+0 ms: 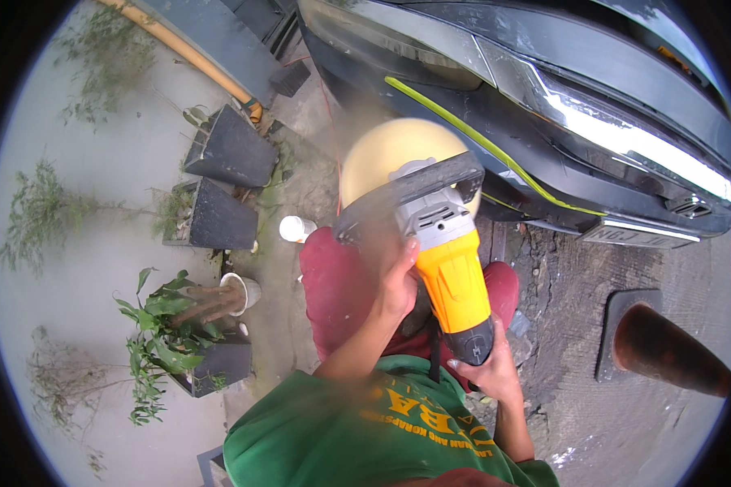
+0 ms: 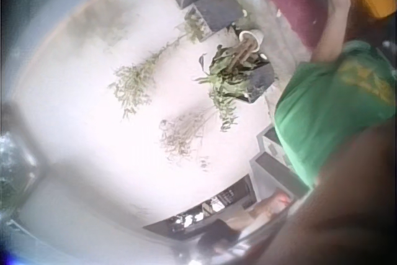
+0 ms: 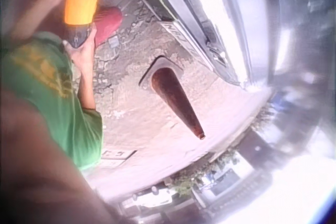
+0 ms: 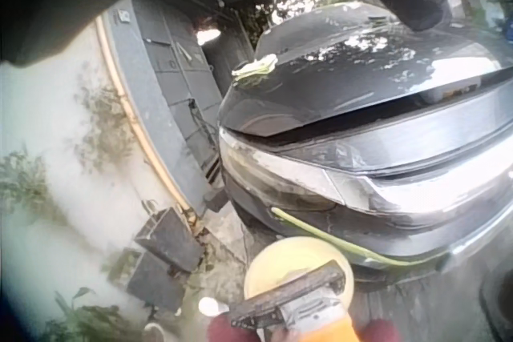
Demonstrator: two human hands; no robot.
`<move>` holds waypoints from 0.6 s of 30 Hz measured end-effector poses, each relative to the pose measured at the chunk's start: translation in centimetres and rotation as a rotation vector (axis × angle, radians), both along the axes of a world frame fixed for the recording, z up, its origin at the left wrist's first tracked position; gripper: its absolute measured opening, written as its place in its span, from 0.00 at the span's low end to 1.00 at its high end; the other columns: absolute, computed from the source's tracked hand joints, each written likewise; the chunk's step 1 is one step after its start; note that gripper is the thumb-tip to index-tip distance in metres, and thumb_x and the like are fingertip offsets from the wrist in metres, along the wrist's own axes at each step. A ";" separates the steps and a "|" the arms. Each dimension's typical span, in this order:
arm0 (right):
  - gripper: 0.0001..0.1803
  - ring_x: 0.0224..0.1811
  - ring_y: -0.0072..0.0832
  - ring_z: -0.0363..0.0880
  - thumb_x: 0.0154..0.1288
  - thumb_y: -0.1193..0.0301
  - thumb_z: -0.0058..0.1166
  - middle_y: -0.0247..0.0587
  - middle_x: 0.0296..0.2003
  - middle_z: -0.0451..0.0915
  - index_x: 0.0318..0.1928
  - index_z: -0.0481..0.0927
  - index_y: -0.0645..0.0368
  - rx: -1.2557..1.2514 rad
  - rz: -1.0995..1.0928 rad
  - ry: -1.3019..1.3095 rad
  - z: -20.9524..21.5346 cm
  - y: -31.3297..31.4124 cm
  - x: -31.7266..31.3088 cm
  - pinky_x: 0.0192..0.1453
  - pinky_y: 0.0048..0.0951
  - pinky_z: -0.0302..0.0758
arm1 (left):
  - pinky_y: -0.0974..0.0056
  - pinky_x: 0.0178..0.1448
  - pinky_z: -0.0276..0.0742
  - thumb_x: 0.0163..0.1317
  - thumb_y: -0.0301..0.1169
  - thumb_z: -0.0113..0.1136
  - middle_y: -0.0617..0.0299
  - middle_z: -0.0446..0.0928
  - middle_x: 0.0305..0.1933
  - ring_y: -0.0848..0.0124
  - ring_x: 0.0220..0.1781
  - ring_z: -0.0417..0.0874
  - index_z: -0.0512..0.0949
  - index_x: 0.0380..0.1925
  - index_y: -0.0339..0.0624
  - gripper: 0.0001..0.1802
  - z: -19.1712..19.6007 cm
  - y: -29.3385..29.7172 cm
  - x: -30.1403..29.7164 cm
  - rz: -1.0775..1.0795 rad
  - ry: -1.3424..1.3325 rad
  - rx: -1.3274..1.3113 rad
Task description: The person walks from a storage area to a black car parked outside. They apply a white polishing compound by hand to the front bumper, which is marked with yellow tape. The person then uses a yellow electric buffer with a large yellow pad to polish the treated area of the bumper.
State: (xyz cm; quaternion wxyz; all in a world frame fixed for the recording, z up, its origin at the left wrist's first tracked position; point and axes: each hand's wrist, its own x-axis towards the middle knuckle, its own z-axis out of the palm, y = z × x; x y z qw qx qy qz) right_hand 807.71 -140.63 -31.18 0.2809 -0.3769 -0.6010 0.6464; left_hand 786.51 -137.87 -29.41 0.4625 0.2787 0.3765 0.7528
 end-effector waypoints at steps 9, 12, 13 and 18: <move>0.52 0.59 0.48 0.76 0.46 0.73 0.71 0.59 0.55 0.74 0.69 0.51 0.58 0.173 0.240 -0.004 1.4 1.9 -8.8 0.60 0.38 0.73 | 0.50 0.65 0.69 0.71 0.59 0.33 0.51 0.72 0.62 0.53 0.61 0.75 0.64 0.63 0.35 0.39 4.4 -2.3 -7.5 0.497 -0.151 0.166; 0.54 0.59 0.50 0.75 0.47 0.70 0.72 0.59 0.57 0.73 0.70 0.49 0.57 0.284 0.326 0.012 3.3 3.0 -11.1 0.61 0.39 0.73 | 0.39 0.62 0.69 0.67 0.62 0.33 0.44 0.71 0.61 0.41 0.57 0.75 0.64 0.63 0.35 0.42 5.4 -3.0 -11.8 0.334 -0.208 0.282; 0.55 0.59 0.50 0.75 0.47 0.68 0.72 0.59 0.57 0.73 0.70 0.49 0.57 0.332 0.359 0.013 3.8 3.5 -12.0 0.61 0.39 0.73 | 0.37 0.61 0.69 0.66 0.63 0.34 0.41 0.71 0.61 0.38 0.56 0.75 0.64 0.63 0.35 0.43 5.9 -3.0 -12.8 0.274 -0.233 0.376; 0.37 0.59 0.32 0.74 0.58 0.67 0.65 0.46 0.58 0.74 0.66 0.65 0.60 0.210 0.563 0.203 1.7 10.3 -17.4 0.63 0.38 0.71 | 0.37 0.61 0.69 0.66 0.63 0.34 0.42 0.72 0.59 0.40 0.54 0.76 0.65 0.63 0.36 0.42 4.3 -2.1 -22.4 0.321 -0.217 0.268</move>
